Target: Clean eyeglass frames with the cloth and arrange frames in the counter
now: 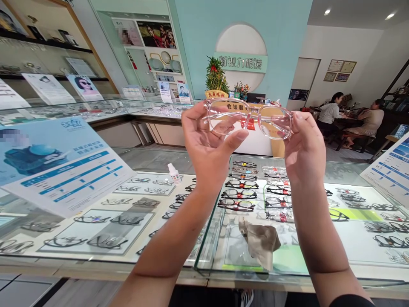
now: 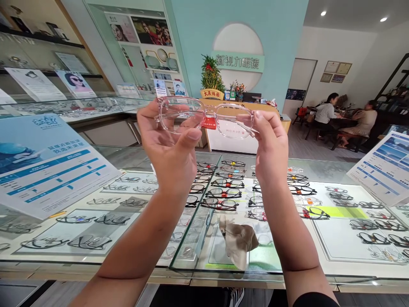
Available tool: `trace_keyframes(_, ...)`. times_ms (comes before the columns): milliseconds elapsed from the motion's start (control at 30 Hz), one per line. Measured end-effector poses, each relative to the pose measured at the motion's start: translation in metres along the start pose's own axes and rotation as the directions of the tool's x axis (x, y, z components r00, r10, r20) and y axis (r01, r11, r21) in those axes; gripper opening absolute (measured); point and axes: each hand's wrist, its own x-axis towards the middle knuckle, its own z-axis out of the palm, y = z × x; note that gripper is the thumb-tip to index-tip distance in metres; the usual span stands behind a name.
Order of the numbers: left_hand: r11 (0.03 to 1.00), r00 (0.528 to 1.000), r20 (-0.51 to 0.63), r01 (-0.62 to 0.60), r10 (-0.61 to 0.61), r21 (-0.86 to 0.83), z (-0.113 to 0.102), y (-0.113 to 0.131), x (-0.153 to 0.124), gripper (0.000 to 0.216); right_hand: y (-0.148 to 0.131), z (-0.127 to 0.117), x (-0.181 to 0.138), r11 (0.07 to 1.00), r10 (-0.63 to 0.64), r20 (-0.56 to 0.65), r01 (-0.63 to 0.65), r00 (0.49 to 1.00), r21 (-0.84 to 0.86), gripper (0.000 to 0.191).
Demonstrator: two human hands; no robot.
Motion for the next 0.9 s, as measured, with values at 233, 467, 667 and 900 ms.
trace_keyframes(233,0.986,0.992,-0.118,0.011,-0.031,-0.165,0.01,0.011,-0.004,0.076,-0.004,0.003,-0.002,0.951,0.133,-0.005,-0.126,0.991,0.281,0.044)
trace_keyframes(467,0.927,0.958,-0.037,0.265,-0.284,-0.267,0.004,0.021,0.002,0.071,-0.007,0.004,-0.001,0.964,0.063,0.047,-0.073,0.997,0.254,0.049)
trace_keyframes(667,0.614,0.705,0.258,0.705,-0.661,-0.354,-0.004,0.023,0.013,0.048,-0.011,0.004,0.002,0.983,-0.181,0.219,0.167,0.959,0.08,0.059)
trace_keyframes(900,0.339,0.447,0.469,0.892,-0.761,-0.3,-0.003,0.012,0.01,0.056,-0.005,0.002,0.004,0.924,-0.337,0.285,0.373,0.897,-0.08,0.048)
